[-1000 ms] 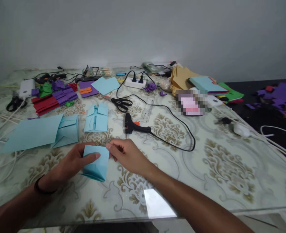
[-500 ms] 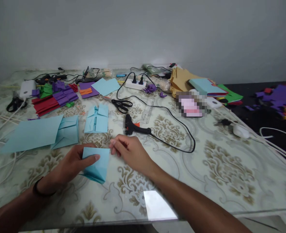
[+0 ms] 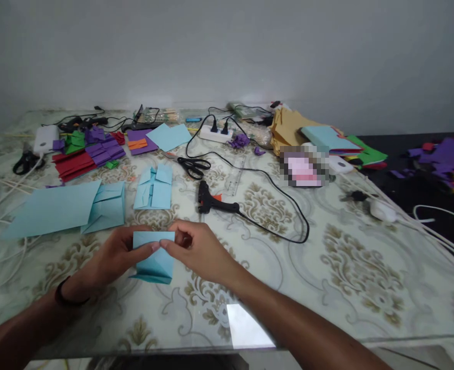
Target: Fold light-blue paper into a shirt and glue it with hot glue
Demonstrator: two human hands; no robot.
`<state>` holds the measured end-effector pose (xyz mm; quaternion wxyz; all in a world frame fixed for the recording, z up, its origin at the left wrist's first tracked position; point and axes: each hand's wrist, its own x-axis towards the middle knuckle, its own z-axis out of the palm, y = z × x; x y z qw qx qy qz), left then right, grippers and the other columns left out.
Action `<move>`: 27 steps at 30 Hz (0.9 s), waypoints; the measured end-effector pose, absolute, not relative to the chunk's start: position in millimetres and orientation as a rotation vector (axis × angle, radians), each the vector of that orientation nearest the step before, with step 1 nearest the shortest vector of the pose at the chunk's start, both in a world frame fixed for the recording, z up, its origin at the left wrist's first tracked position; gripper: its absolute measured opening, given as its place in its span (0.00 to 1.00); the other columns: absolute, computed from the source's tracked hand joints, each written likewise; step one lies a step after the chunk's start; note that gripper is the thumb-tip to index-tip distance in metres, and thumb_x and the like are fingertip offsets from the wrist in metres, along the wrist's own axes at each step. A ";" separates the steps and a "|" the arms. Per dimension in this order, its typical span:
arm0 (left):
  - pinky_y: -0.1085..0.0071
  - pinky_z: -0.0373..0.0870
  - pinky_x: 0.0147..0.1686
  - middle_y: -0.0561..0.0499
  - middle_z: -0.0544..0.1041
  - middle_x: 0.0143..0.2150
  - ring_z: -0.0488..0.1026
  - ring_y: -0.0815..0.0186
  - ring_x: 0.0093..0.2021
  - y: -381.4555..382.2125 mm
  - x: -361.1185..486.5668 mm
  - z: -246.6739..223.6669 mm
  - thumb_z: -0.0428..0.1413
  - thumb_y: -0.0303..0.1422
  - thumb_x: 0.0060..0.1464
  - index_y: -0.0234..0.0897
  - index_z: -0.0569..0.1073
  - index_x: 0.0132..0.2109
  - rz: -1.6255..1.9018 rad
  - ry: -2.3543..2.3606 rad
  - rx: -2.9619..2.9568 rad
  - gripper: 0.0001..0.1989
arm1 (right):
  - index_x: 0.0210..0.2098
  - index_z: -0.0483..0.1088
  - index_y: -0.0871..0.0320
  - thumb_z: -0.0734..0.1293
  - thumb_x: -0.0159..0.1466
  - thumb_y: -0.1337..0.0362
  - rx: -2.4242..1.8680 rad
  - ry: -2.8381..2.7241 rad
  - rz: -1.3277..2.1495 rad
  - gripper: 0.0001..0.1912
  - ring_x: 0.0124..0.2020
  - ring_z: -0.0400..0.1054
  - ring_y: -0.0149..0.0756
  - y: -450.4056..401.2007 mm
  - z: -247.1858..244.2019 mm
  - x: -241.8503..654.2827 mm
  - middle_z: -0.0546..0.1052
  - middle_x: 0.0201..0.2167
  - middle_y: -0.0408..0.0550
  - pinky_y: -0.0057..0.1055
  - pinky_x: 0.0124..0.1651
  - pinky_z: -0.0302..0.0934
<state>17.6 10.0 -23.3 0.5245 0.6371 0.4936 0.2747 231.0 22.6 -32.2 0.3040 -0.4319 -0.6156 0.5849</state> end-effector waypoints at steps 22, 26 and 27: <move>0.74 0.52 0.24 0.58 0.60 0.26 0.57 0.71 0.27 9.9 14.9 -25.1 0.56 0.37 0.60 0.37 0.66 0.31 0.579 1.209 1.639 0.12 | 0.38 0.74 0.57 0.73 0.64 0.55 -1.115 -1.858 1.348 0.12 0.30 0.68 0.33 26.6 -31.6 237.1 0.76 0.30 0.43 0.27 0.32 0.61; 0.74 0.51 0.23 0.59 0.59 0.25 0.55 0.71 0.25 8.2 15.3 -27.9 0.57 0.35 0.58 0.38 0.65 0.30 0.535 1.231 1.653 0.11 | 0.29 0.73 0.58 0.68 0.68 0.57 -1.148 -1.961 1.317 0.14 0.25 0.63 0.30 23.5 -32.7 234.8 0.72 0.23 0.41 0.26 0.28 0.55; 0.74 0.51 0.23 0.59 0.59 0.25 0.55 0.71 0.25 8.2 15.3 -28.1 0.57 0.36 0.59 0.38 0.64 0.30 0.520 1.236 1.657 0.12 | 0.29 0.73 0.58 0.67 0.69 0.57 -1.142 -1.964 1.311 0.15 0.24 0.62 0.30 23.5 -32.6 235.0 0.72 0.23 0.41 0.26 0.27 0.55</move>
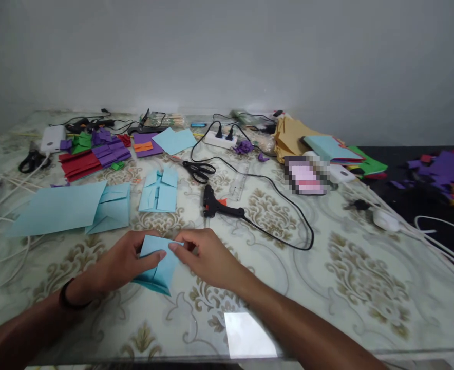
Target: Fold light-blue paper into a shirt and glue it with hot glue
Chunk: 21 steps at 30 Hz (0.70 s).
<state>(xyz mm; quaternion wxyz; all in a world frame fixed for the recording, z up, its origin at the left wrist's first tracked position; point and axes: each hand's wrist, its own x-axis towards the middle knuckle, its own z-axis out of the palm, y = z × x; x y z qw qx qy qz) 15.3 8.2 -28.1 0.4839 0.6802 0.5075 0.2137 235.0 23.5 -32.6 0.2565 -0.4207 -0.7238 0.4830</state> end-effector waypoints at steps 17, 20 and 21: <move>0.74 0.54 0.25 0.57 0.64 0.26 0.59 0.69 0.27 12.0 14.5 -31.9 0.56 0.42 0.60 0.36 0.70 0.33 0.432 1.196 1.595 0.14 | 0.35 0.76 0.56 0.66 0.70 0.59 -1.138 -1.832 1.085 0.10 0.33 0.73 0.36 34.4 -34.7 243.2 0.80 0.31 0.45 0.30 0.37 0.63; 0.73 0.54 0.25 0.56 0.64 0.26 0.60 0.69 0.27 12.8 15.5 -29.8 0.56 0.41 0.59 0.36 0.71 0.33 0.411 1.198 1.602 0.13 | 0.38 0.76 0.55 0.65 0.73 0.57 -1.054 -1.755 1.237 0.12 0.39 0.74 0.37 35.7 -35.3 245.2 0.81 0.36 0.47 0.32 0.43 0.64; 0.73 0.55 0.26 0.56 0.64 0.26 0.60 0.69 0.27 13.0 15.7 -29.2 0.56 0.40 0.59 0.36 0.71 0.33 0.419 1.194 1.608 0.12 | 0.39 0.75 0.55 0.65 0.73 0.56 -1.006 -1.729 1.311 0.12 0.41 0.74 0.38 36.1 -35.1 245.6 0.81 0.38 0.47 0.33 0.46 0.65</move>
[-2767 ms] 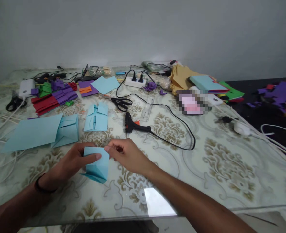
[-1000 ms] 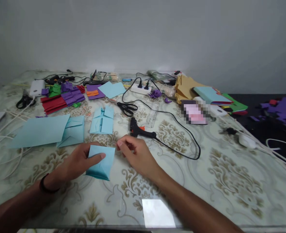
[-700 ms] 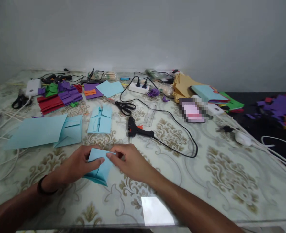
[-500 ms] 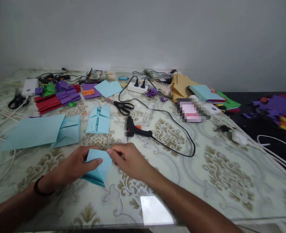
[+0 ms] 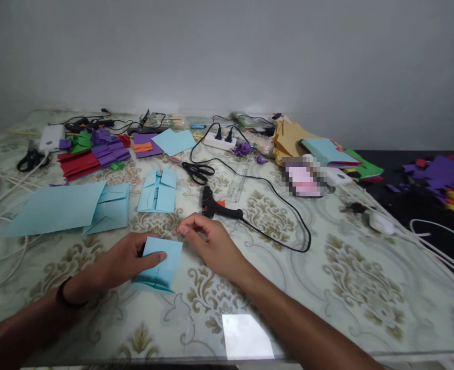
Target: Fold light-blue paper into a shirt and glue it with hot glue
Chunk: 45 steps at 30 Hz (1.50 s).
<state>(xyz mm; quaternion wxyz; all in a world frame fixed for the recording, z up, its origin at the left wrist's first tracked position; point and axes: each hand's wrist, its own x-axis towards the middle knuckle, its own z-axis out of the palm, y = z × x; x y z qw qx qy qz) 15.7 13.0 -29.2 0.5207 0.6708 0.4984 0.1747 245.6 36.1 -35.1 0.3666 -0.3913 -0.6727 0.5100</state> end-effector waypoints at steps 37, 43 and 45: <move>0.73 0.66 0.29 0.52 0.74 0.35 0.69 0.67 0.31 13.2 15.2 -35.0 0.67 0.41 0.54 0.38 0.74 0.47 0.876 1.184 1.331 0.18 | 0.29 0.70 0.57 0.72 0.64 0.44 -1.042 -1.702 1.630 0.22 0.28 0.65 0.31 35.9 -35.3 242.4 0.74 0.25 0.41 0.29 0.34 0.58; 0.72 0.65 0.31 0.52 0.76 0.34 0.69 0.67 0.32 14.8 16.1 -22.5 0.63 0.43 0.57 0.36 0.77 0.38 0.842 1.187 1.391 0.14 | 0.27 0.69 0.57 0.72 0.65 0.46 -1.066 -1.810 1.545 0.22 0.25 0.57 0.29 34.5 -29.6 241.1 0.66 0.22 0.38 0.27 0.29 0.52; 0.73 0.59 0.28 0.56 0.70 0.26 0.64 0.69 0.28 15.7 14.1 -22.7 0.62 0.44 0.59 0.35 0.75 0.31 0.749 1.222 1.442 0.16 | 0.28 0.69 0.57 0.72 0.65 0.47 -1.060 -1.833 1.533 0.21 0.26 0.57 0.29 33.4 -28.7 240.8 0.66 0.23 0.38 0.27 0.29 0.52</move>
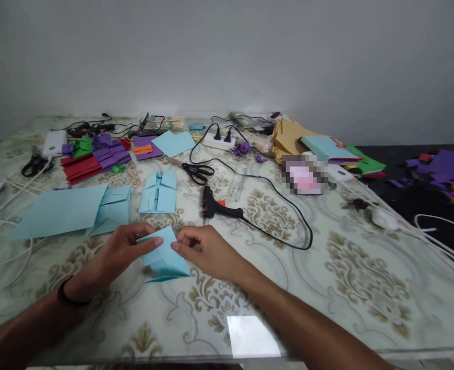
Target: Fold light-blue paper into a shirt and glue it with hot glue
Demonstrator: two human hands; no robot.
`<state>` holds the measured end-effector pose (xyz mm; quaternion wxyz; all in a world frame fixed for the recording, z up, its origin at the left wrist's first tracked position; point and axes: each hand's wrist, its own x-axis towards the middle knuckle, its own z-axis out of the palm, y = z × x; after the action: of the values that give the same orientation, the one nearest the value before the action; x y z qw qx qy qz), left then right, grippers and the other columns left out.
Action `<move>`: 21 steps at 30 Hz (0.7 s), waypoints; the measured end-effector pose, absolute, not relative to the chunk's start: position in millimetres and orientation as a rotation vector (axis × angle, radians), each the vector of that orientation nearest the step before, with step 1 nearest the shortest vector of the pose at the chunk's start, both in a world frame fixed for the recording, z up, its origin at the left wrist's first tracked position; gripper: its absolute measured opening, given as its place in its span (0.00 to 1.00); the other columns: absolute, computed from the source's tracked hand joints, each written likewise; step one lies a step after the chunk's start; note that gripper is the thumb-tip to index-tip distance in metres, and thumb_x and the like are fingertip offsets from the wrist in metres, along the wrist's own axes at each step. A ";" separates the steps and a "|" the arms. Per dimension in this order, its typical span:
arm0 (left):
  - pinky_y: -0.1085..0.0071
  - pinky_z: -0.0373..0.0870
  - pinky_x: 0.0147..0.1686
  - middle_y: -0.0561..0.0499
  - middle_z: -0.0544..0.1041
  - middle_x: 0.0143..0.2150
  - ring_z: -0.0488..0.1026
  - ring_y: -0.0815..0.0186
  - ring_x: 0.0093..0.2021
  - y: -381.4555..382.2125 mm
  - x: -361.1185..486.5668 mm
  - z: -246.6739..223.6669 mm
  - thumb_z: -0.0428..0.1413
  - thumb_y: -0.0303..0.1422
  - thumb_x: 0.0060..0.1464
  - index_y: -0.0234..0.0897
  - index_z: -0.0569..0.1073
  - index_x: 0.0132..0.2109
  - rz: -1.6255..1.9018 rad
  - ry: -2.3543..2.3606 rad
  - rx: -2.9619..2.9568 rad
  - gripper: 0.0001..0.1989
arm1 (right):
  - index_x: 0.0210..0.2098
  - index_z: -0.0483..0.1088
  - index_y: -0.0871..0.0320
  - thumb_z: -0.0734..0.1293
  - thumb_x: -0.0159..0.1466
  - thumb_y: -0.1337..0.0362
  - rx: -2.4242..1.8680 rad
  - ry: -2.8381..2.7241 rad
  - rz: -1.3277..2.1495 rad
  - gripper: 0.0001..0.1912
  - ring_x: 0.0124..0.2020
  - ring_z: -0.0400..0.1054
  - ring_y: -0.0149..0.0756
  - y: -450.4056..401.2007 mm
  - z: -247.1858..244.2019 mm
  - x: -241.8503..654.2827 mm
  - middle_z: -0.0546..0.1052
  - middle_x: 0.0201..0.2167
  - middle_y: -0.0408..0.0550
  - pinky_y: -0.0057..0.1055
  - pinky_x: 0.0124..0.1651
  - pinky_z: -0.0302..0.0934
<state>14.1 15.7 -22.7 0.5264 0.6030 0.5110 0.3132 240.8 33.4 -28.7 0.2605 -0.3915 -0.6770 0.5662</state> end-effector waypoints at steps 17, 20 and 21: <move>0.71 0.52 0.27 0.57 0.57 0.24 0.55 0.69 0.27 19.4 9.8 -28.7 0.49 0.43 0.68 0.38 0.62 0.27 0.685 1.335 1.673 0.21 | 0.29 0.68 0.57 0.67 0.69 0.52 -1.060 -1.895 1.478 0.18 0.26 0.56 0.30 34.6 -30.6 242.3 0.64 0.24 0.39 0.27 0.30 0.52; 0.71 0.56 0.30 0.56 0.62 0.27 0.59 0.68 0.29 22.3 7.7 -27.8 0.49 0.46 0.69 0.37 0.66 0.29 0.711 1.314 1.680 0.22 | 0.29 0.68 0.57 0.67 0.69 0.51 -1.066 -1.910 1.454 0.18 0.26 0.56 0.30 35.6 -31.1 242.7 0.65 0.23 0.38 0.27 0.30 0.52; 0.71 0.57 0.30 0.56 0.64 0.28 0.60 0.68 0.30 22.6 7.2 -27.8 0.50 0.47 0.68 0.36 0.68 0.31 0.704 1.291 1.678 0.22 | 0.29 0.69 0.57 0.67 0.69 0.50 -1.068 -1.916 1.451 0.19 0.26 0.56 0.30 35.8 -31.2 242.7 0.65 0.23 0.38 0.27 0.29 0.52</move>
<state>7.2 22.6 -27.8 0.4397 0.6756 0.5196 0.2833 242.7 35.8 -31.2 0.2533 -0.3929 -0.7048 0.5337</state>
